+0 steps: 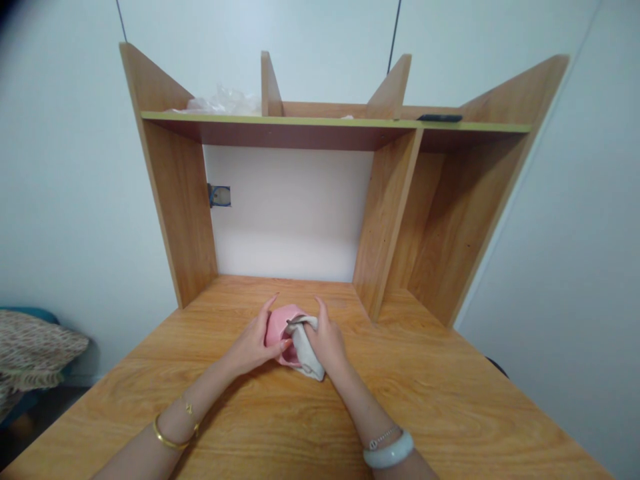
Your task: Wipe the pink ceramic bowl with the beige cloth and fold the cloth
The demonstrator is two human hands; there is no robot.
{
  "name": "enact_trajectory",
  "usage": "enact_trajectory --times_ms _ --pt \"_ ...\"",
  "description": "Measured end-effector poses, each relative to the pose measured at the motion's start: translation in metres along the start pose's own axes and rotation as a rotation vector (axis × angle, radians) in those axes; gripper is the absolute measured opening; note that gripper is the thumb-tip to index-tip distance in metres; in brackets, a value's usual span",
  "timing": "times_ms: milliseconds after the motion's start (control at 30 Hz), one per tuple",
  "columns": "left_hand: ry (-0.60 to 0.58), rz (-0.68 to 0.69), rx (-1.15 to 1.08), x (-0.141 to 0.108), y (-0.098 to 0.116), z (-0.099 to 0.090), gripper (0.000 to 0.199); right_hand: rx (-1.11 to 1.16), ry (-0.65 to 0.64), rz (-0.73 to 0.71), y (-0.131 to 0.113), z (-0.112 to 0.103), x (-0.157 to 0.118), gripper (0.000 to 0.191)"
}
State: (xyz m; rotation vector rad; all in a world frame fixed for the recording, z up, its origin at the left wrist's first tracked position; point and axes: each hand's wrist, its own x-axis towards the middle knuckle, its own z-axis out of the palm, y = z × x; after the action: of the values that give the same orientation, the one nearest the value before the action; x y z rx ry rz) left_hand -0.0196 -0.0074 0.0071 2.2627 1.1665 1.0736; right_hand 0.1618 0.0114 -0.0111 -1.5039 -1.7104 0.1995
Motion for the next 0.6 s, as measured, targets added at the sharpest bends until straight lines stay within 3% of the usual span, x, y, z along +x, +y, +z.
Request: enact_trajectory --times_ms 233,400,500,600 --pt "-0.003 0.022 -0.142 0.001 -0.007 0.005 0.1 0.047 0.054 -0.049 0.0 0.0 -0.005 0.055" --pt "-0.026 0.042 -0.291 0.002 -0.009 0.01 0.105 0.265 0.22 0.011 0.002 0.001 -0.003 0.055" --pt "-0.032 0.042 -0.327 0.001 -0.005 0.011 0.101 0.461 0.312 0.005 0.006 0.004 0.001 0.05" --pt "-0.056 0.055 -0.356 0.0 0.0 0.01 0.087 0.582 0.295 0.018 0.008 0.008 0.003 0.05"
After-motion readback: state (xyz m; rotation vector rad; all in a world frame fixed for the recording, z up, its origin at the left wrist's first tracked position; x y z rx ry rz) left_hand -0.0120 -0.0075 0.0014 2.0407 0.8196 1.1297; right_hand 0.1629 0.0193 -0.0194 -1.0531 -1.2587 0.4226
